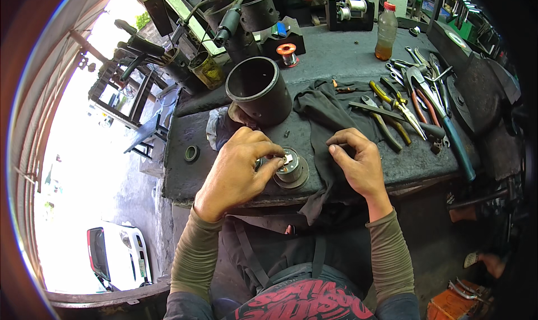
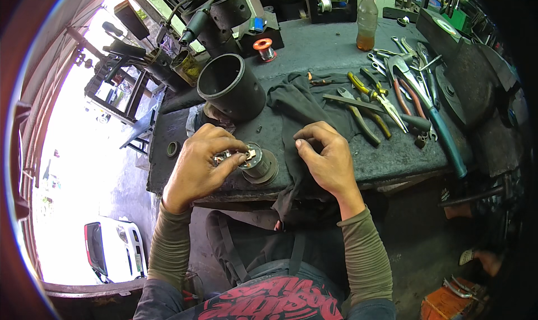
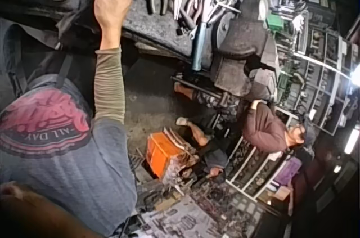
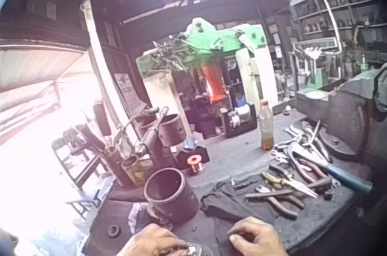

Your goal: The person assembles small electrical components on a workbench, using pliers and a hammer to secure parts. They handle a cylindrical housing and a circular metal piece, inserting and adjusting small components before joining the two main parts together.

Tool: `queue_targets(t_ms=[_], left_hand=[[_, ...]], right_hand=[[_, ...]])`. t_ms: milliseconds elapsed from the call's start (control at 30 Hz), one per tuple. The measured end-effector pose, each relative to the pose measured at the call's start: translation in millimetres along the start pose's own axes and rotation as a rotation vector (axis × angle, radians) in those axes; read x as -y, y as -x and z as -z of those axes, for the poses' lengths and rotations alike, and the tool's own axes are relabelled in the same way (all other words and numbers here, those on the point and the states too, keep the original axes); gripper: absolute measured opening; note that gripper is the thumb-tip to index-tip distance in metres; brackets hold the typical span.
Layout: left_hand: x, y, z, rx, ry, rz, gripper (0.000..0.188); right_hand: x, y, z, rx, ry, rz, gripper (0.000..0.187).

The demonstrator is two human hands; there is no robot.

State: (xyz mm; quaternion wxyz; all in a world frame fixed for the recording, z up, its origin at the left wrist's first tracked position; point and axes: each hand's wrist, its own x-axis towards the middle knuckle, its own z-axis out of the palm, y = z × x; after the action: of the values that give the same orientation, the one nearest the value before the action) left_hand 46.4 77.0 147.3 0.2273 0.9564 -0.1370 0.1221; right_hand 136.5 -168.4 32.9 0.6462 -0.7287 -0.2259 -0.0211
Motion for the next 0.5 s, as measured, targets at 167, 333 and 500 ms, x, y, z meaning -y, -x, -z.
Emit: queue_targets(t_ms=[167, 333, 500], left_hand=[[3, -5, 2, 0.029, 0.04, -0.037, 0.014], [1, -8, 6, 0.012, 0.035, -0.066, 0.014], [1, -11, 7, 0.037, 0.043, -0.051, 0.015]], right_hand=[[5, 1, 1, 0.009, -0.012, -0.054, 0.016], [2, 0, 1, 0.001, 0.004, -0.027, 0.017], [1, 1, 3, 0.006, -0.01, -0.053, 0.017]])
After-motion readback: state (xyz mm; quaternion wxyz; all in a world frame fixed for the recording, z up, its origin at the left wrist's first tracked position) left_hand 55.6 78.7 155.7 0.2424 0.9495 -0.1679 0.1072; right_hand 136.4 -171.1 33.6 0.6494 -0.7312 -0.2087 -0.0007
